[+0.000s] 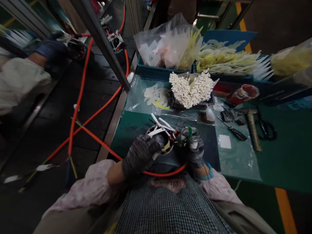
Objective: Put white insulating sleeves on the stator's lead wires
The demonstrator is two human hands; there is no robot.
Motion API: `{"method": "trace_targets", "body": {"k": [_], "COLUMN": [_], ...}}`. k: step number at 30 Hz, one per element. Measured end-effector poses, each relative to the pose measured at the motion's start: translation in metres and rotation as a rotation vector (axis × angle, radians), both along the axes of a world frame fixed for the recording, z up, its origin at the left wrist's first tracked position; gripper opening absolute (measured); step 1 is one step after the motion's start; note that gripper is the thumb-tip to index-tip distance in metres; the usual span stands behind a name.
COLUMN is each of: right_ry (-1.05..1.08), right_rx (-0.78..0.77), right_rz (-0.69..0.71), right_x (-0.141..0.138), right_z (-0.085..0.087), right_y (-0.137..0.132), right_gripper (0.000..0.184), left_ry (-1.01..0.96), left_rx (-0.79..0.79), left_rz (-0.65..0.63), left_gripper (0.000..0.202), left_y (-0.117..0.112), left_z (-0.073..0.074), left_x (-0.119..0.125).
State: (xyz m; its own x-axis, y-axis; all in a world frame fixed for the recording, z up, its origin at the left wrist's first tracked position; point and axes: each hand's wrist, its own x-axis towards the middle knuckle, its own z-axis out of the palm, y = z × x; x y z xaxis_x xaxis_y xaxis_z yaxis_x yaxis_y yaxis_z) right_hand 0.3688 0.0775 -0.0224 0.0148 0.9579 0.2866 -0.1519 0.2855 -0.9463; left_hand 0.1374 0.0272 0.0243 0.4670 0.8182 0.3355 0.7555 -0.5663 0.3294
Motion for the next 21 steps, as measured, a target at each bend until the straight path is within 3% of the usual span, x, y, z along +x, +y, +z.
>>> {"method": "trace_targets", "body": {"k": [3, 7, 10, 13, 17, 21], "right_ry": [-0.007, -0.012, -0.025, -0.229, -0.582, -1.048], "right_rx": [-0.047, -0.024, 0.043, 0.158, 0.404, 0.674], "right_rz": [-0.009, -0.041, -0.066, -0.039, 0.059, 0.156], "right_x": [-0.002, -0.005, -0.005, -0.003, -0.006, -0.016], "right_z": [0.003, 0.006, 0.009, 0.016, 0.024, 0.019], "right_y": [0.000, -0.004, -0.009, -0.016, -0.020, -0.019], "right_gripper": [0.039, 0.040, 0.030, 0.019, 0.026, 0.035], "left_ry": [0.088, 0.155, 0.145, 0.148, 0.088, -0.155], "left_rx": [0.103, 0.041, 0.086, 0.219, 0.321, 0.224], "left_rz": [0.027, 0.127, 0.172, 0.215, 0.057, -0.114], "left_gripper": [0.019, 0.014, 0.029, 0.039, 0.025, 0.019], "left_y": [-0.006, -0.009, -0.023, -0.038, -0.043, -0.038], "left_z": [-0.003, -0.002, -0.010, -0.026, -0.040, -0.035], "left_x": [0.011, 0.018, 0.019, 0.016, 0.004, -0.019]}}
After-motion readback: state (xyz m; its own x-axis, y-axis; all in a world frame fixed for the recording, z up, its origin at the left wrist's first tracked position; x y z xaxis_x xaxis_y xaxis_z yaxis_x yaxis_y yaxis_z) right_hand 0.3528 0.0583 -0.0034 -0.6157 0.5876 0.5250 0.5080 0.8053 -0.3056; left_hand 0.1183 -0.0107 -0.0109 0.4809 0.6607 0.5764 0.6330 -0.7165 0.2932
